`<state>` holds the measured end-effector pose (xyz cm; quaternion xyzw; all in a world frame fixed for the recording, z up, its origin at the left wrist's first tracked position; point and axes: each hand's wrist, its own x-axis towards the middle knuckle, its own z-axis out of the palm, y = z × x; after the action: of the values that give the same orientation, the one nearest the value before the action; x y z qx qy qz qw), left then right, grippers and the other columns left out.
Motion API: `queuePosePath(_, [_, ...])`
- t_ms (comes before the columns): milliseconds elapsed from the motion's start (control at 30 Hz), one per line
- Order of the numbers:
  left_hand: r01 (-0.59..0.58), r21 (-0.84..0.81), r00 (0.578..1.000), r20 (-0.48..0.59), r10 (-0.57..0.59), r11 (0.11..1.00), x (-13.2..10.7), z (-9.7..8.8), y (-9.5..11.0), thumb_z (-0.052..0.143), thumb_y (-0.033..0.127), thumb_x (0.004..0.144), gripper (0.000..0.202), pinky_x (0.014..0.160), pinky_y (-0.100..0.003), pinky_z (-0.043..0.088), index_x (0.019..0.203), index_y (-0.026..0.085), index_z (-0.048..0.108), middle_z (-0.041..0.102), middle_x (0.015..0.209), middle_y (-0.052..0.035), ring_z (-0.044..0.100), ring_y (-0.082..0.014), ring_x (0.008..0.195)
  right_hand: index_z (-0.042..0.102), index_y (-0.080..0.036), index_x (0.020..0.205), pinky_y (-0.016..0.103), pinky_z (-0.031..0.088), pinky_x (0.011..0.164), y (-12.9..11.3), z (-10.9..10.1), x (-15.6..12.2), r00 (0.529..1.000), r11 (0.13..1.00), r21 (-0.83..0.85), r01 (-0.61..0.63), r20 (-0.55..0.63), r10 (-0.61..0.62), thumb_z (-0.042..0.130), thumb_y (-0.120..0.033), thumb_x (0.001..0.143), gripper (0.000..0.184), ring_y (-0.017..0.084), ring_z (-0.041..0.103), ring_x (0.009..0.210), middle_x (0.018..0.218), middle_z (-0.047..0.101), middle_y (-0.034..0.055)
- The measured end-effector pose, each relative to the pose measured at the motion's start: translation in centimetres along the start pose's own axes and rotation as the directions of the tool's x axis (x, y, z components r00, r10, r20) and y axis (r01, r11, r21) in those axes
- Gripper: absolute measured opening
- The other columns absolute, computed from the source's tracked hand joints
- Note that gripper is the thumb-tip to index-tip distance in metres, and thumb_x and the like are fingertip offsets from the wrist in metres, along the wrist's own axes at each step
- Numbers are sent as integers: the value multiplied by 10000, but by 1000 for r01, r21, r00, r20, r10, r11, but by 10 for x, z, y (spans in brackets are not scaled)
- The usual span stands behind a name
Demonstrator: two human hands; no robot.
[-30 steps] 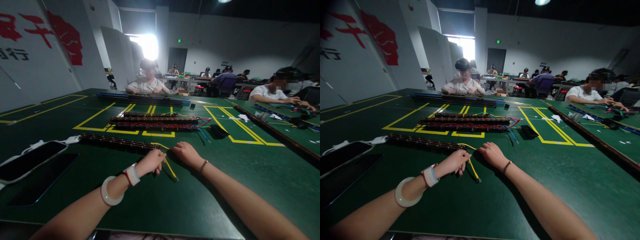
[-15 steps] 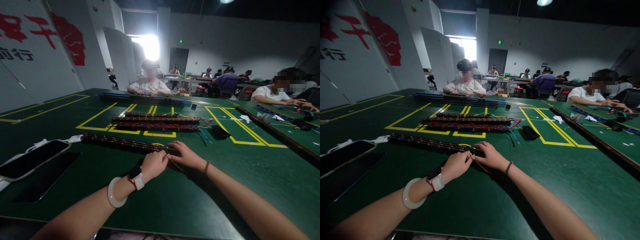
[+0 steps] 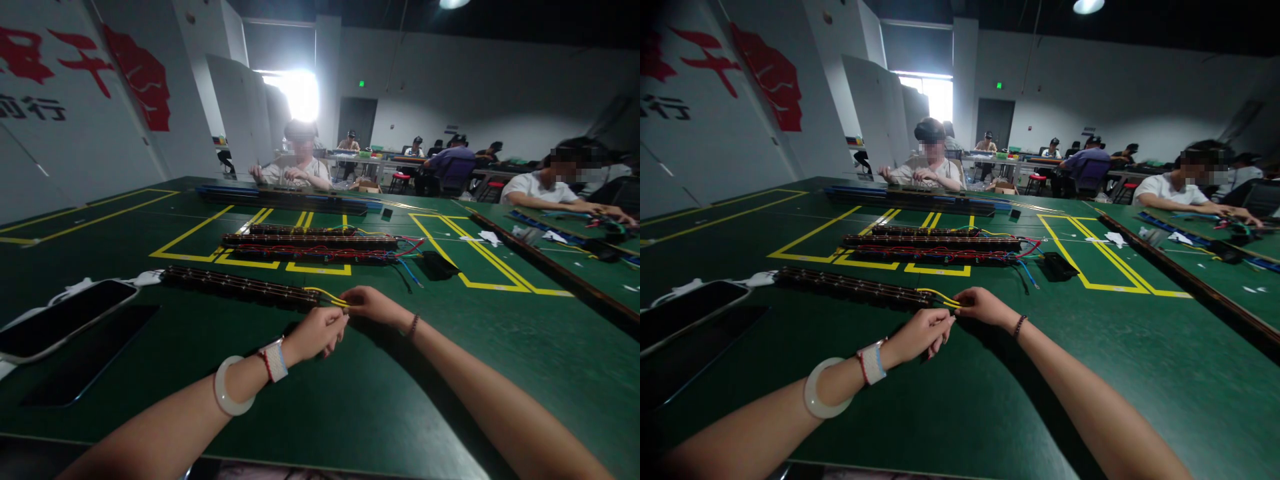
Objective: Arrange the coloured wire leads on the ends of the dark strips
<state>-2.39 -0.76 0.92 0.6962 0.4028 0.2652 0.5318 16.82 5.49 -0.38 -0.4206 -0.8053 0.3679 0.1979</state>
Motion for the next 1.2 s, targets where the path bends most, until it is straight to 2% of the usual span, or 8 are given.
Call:
queuePosePath(200, [178,-298,969,220,-114,938,3,2,-2,441,521,839,395,392,-193,389,750,146,524,566,494,-17,564,-132,414,676,-117,940,238,443,614,-15,-3,-5,999,997,-63,-46,-18,45,545,-331,841,270,129,586,633,769,682,37])
queuePosePath(333, [239,-593,969,197,-150,769,3,5,2,479,470,850,352,620,-334,524,937,133,532,665,761,-111,672,-221,737,689,-153,931,227,437,643,-33,-1,-12,982,963,-269,-21,-185,-30,524,-213,853,193,135,612,694,804,684,45])
queuePosePath(433, [235,-761,971,162,-174,605,4,7,2,486,398,876,303,791,-393,511,1015,133,535,665,920,-133,653,-218,892,678,-185,956,220,416,662,-48,3,-19,966,841,-542,11,-211,-149,483,-173,882,209,133,607,766,860,664,50])
queuePosePath(567, [162,-877,978,82,-191,452,11,6,-6,477,344,899,241,879,-377,479,940,132,583,668,899,-96,649,-172,847,613,-171,1081,243,386,600,-62,11,-28,981,584,-810,51,-70,-182,473,-133,884,244,140,592,718,883,642,62])
queuePosePath(667, [93,-899,980,7,-198,427,15,4,-12,513,300,887,187,855,-321,482,905,138,604,671,899,-74,642,-143,815,612,-132,1049,280,376,614,-67,18,-33,968,420,-896,144,40,-247,471,-101,874,226,162,573,738,916,637,95])
queuePosePath(767, [70,-891,974,-37,-225,449,16,3,-14,516,273,887,189,795,-270,489,904,119,625,675,869,-78,633,-125,764,630,-120,970,306,359,627,-71,24,-34,949,337,-918,211,110,-295,480,-94,866,184,177,546,761,939,630,116])
queuePosePath(1000, [74,-887,971,-39,-236,455,15,3,-12,492,233,896,207,584,-207,468,824,109,642,650,715,-47,588,-95,589,621,-170,951,313,323,676,-90,20,-39,950,482,-865,136,-24,-312,534,-326,879,193,183,517,766,846,619,72])
queuePosePath(1200, [92,-896,972,-13,-233,435,16,3,-14,489,246,898,199,736,-269,498,891,110,635,672,844,-80,635,-133,736,613,-145,948,306,345,653,-84,22,-38,979,442,-895,67,-27,-202,547,-214,851,136,196,556,770,857,632,92])
